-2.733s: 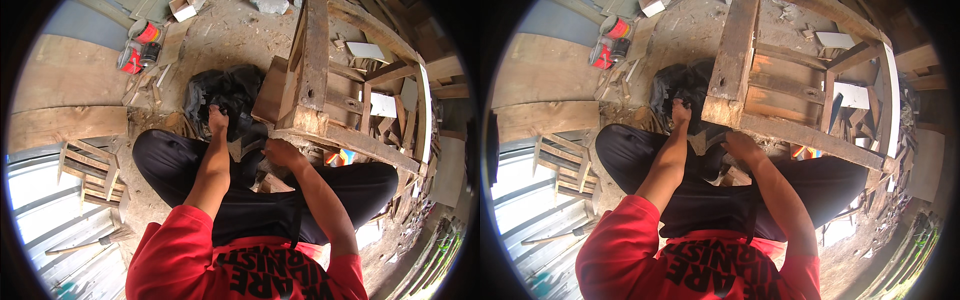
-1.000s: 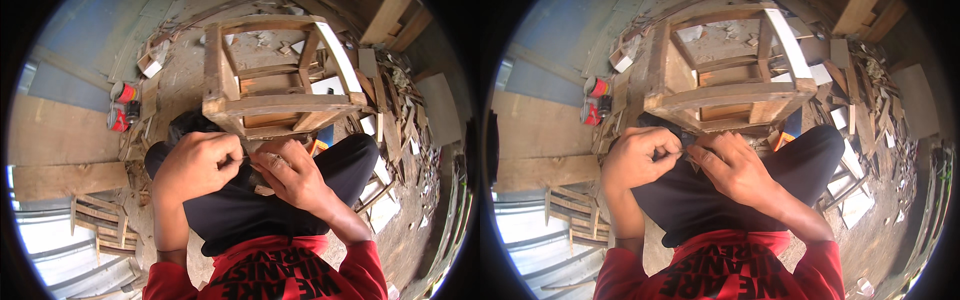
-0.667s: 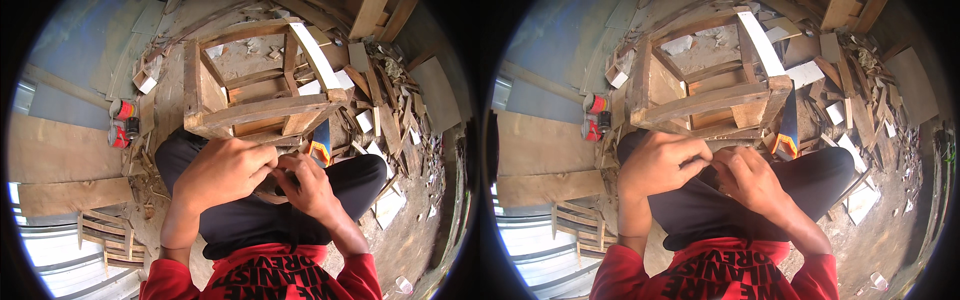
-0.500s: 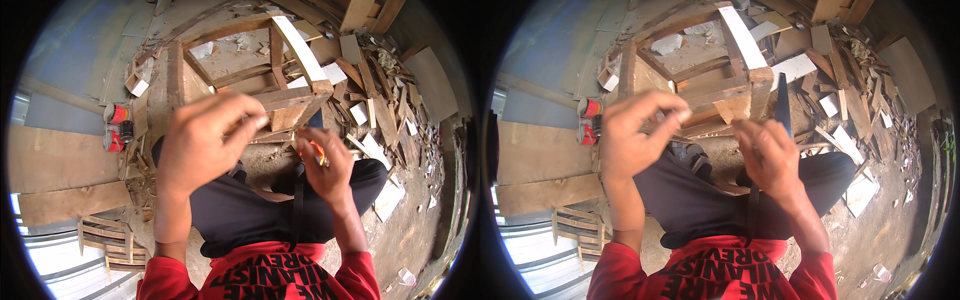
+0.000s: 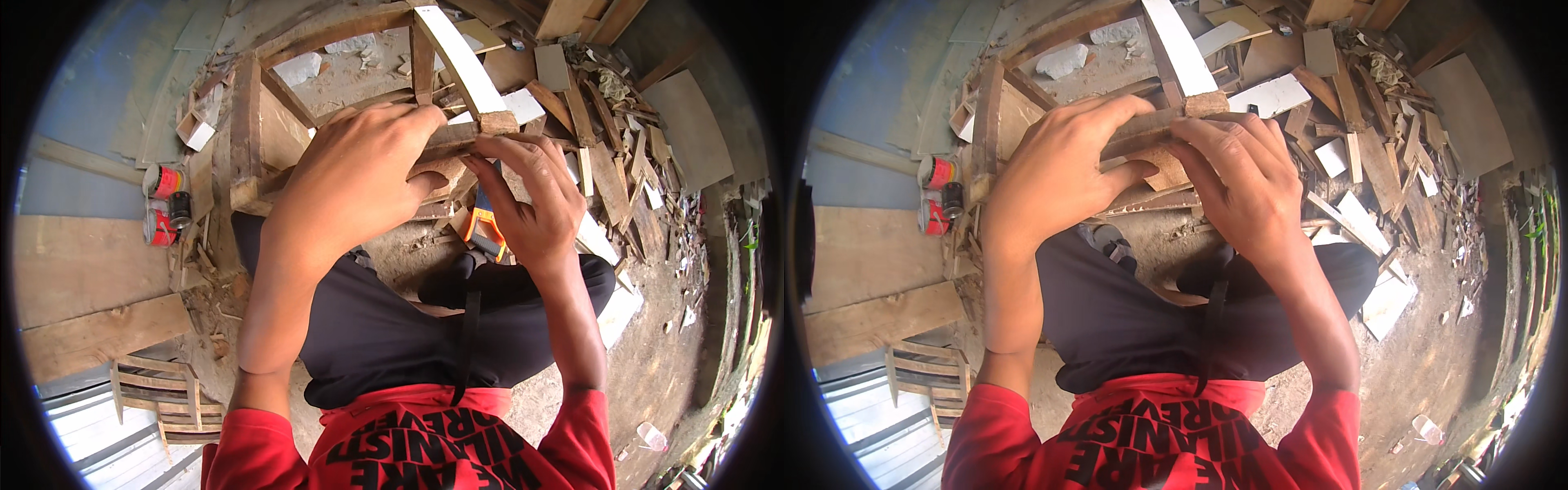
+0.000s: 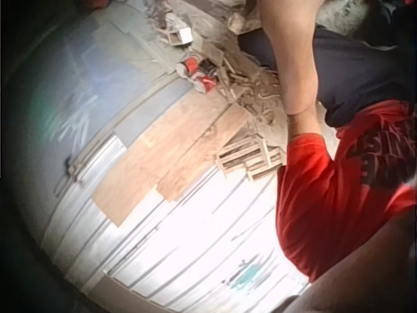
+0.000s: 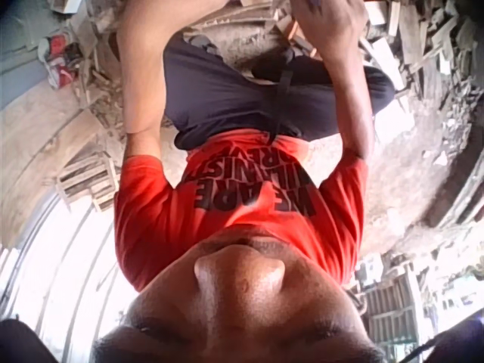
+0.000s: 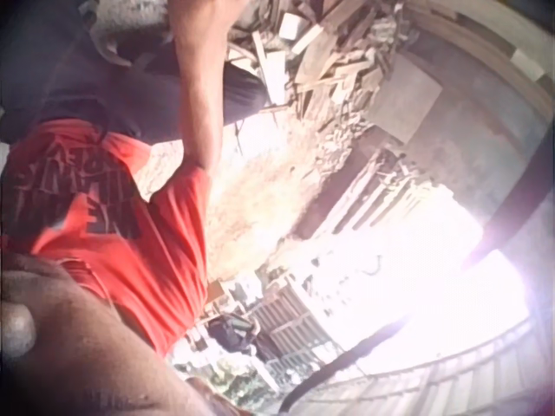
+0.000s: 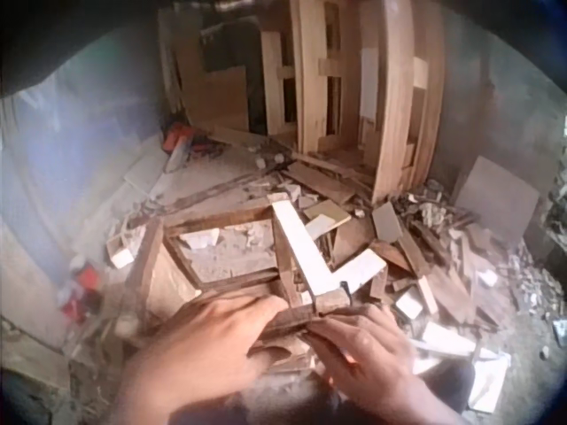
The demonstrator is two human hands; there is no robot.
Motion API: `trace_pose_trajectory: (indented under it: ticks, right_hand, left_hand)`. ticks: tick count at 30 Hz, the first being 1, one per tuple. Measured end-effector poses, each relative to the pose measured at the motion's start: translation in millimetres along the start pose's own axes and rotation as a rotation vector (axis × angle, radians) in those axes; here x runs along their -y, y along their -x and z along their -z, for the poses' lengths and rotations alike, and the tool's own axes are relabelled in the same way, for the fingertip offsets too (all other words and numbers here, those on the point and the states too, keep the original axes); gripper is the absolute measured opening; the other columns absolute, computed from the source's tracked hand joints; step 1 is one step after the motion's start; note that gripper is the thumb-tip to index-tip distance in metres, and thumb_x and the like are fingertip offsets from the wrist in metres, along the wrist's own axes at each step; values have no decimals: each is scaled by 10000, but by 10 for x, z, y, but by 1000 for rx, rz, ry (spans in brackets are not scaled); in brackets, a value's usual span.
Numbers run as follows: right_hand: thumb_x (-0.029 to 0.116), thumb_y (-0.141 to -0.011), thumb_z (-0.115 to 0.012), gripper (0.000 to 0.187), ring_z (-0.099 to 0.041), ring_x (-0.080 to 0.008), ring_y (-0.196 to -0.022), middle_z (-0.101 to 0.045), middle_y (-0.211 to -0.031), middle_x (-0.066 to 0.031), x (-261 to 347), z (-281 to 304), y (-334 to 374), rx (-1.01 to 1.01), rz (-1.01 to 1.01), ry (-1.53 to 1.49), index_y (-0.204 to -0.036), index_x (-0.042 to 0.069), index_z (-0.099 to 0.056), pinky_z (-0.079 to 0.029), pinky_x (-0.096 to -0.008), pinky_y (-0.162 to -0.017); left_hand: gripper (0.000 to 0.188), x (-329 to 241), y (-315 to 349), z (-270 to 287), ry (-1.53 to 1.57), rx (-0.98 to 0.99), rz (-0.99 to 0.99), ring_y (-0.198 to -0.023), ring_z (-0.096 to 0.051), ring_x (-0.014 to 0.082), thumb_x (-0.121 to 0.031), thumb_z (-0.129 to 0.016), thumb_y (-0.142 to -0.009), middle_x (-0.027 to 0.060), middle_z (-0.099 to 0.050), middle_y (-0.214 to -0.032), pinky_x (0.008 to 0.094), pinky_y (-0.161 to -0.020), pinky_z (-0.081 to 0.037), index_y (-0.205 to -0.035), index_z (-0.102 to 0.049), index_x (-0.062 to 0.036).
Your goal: The person assembles a wooden frame by hand, aligning pieces and securing them with nails using a hammer. They adjust the frame and hammer nails into place while sitting on the floor.
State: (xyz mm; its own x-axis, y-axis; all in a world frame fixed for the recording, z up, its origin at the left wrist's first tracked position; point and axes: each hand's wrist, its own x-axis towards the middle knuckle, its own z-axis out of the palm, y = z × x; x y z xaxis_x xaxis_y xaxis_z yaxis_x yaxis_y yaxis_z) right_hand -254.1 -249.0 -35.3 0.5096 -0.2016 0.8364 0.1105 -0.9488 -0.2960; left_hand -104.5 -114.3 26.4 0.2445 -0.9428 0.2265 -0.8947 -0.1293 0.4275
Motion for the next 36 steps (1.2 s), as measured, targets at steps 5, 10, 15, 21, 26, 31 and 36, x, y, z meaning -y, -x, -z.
trace_pose_trajectory:
  ticks: [5, 10, 15, 21, 26, 31, 36]
  right_hand:
    - [11, -679, -828, 349, -621, -232, -832, -669, -940, -40, -125, -68, -24, -45, 154, 76, -1002, 112, -744, -499, -357, -699]
    - [50, -663, -851, 350, -600, -232, -845, -648, -947, -21, -138, -79, -83, -10, 153, 106, -986, 146, -757, -496, -353, -706]
    - [74, -670, -860, 335, -598, -238, -856, -648, -959, -24, -164, -65, -136, 24, 150, 113, -982, 136, -755, -490, -355, -726]
    - [90, -677, -868, 331, -605, -242, -884, -652, -978, -22, -214, -85, -96, 13, 182, 99, -981, 134, -743, -484, -361, -739]
    - [93, -678, -873, 343, -604, -236, -898, -656, -997, -21, -261, -119, -58, -4, 197, 95, -992, 139, -743, -481, -356, -759]
    - [95, -674, -875, 345, -599, -234, -896, -657, -997, -18, -254, -126, -53, -15, 195, 85, -990, 142, -746, -481, -357, -763]
    - [63, -691, -867, 301, -614, -219, -869, -662, -963, -31, -229, -49, -101, 32, 142, 34, -963, 119, -752, -487, -325, -769]
  left_hand:
    - [340, 79, -52, -60, -67, 83, 87, -944, -638, 446, -99, -742, -780, 236, -692, -953, 479, -786, -511, -1090, -629, -19]
    - [323, 88, -36, -74, -85, 62, 77, -930, -647, 441, -145, -754, -788, 229, -696, -939, 484, -776, -514, -1060, -642, -10]
    - [321, 52, -48, -70, -61, 56, 53, -904, -660, 430, -182, -784, -780, 218, -697, -902, 491, -761, -516, -1011, -649, -3]
    - [297, 64, -48, -148, -175, 30, 61, -860, -665, 429, -154, -780, -779, 221, -690, -850, 506, -736, -515, -993, -637, -6]
    - [277, 64, -46, -152, -176, 17, 51, -854, -666, 431, -130, -767, -784, 223, -687, -840, 510, -731, -521, -990, -629, -5]
    - [259, 88, -37, -165, -165, -3, 29, -876, -662, 434, -100, -744, -783, 226, -687, -863, 513, -748, -521, -992, -625, -4]
    - [247, 99, -52, -150, -148, 29, 37, -919, -652, 437, -57, -705, -779, 231, -687, -886, 517, -776, -514, -1005, -623, 2]
